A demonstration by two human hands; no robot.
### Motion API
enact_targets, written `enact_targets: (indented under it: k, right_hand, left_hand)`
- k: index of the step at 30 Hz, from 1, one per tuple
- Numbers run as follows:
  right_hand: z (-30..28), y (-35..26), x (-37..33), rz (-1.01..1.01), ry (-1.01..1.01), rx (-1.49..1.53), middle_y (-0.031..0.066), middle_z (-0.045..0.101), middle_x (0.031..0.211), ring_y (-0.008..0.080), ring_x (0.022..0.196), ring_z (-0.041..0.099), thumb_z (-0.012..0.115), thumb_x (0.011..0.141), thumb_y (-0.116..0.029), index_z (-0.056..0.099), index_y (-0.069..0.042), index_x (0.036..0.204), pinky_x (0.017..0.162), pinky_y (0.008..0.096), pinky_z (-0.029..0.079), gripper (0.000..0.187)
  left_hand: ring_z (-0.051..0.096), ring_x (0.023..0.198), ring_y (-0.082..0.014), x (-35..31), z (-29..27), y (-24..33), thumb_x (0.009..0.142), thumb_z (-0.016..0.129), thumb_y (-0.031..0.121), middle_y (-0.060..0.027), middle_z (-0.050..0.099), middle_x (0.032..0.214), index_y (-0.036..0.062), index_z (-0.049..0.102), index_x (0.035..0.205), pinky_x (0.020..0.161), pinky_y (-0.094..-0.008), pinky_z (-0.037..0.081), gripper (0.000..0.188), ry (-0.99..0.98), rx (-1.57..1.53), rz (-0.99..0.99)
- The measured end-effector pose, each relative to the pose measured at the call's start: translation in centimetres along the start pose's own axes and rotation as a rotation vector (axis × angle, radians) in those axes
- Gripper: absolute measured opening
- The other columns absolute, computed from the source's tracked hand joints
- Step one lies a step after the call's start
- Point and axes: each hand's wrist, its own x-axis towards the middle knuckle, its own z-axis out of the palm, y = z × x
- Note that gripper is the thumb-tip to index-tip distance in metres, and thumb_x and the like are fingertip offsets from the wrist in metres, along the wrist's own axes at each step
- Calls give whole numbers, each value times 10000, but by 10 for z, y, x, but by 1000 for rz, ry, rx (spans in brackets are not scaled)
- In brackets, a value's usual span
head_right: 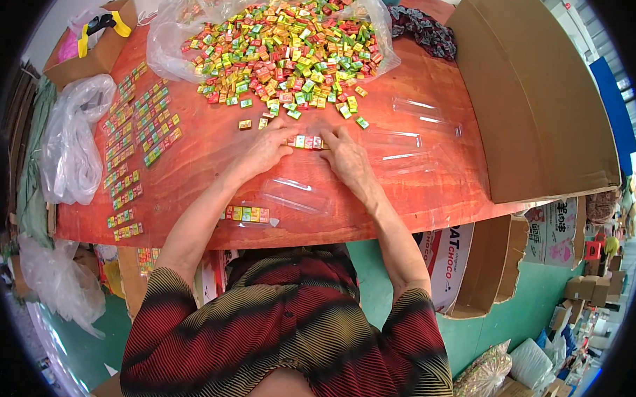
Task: Sorting and arranging small colorful rectangular items into neat rows on a table.
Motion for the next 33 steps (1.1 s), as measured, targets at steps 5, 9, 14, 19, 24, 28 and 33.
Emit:
enact_targets:
  k: [5,9,14,19,24,28,33]
  right_hand:
    - [4,-1,0,-27,-39,-68,140,517,928,335,799,559,614,752,-86,549,-77,1079,653,397,464,334]
    - [8,2,3,-61,18,-34,145,516,908,343,782,556,604,761,-88,557,-76,1058,642,405,463,300]
    - [2,-14,-10,28,14,-29,161,514,886,353,745,556,588,778,-99,549,-85,1057,615,415,464,282]
    - [3,-57,-75,74,-61,18,159,511,910,354,741,556,596,772,-107,537,-58,1074,613,411,462,311]
    - [13,-60,-98,-34,17,-119,160,509,1032,330,926,527,583,768,-160,495,-7,1097,747,463,422,373]
    - [22,-62,-119,-22,-79,-217,199,361,1293,372,1206,320,635,729,-268,367,44,1246,978,522,230,661]
    - [13,-64,-120,-11,-199,-243,228,239,1381,383,1301,183,605,715,-443,269,55,1312,1020,564,140,847]
  left_hand:
    - [534,966,-283,2,14,-8,711,634,-2,-125,529,1021,27,573,1070,816,-345,447,365,76,52,109]
    - [539,947,-285,5,12,-3,707,636,-2,-130,528,1005,26,582,1044,800,-352,449,342,100,28,109]
    - [527,919,-322,-10,13,12,706,641,43,-152,508,936,33,607,965,774,-403,442,261,134,53,-32]
    - [525,859,-324,-87,13,47,710,635,50,-151,486,866,23,579,988,713,-414,432,285,67,49,-68]
    - [516,854,-299,-107,29,42,727,636,134,-151,491,900,-16,508,1080,679,-381,431,405,185,308,116]
    - [482,923,-294,-113,35,45,748,611,287,-202,462,1125,-78,398,1190,742,-380,408,611,146,512,117]
    - [432,1032,-331,-112,29,54,751,596,371,-234,356,1297,-67,337,1270,810,-440,371,726,69,511,46]
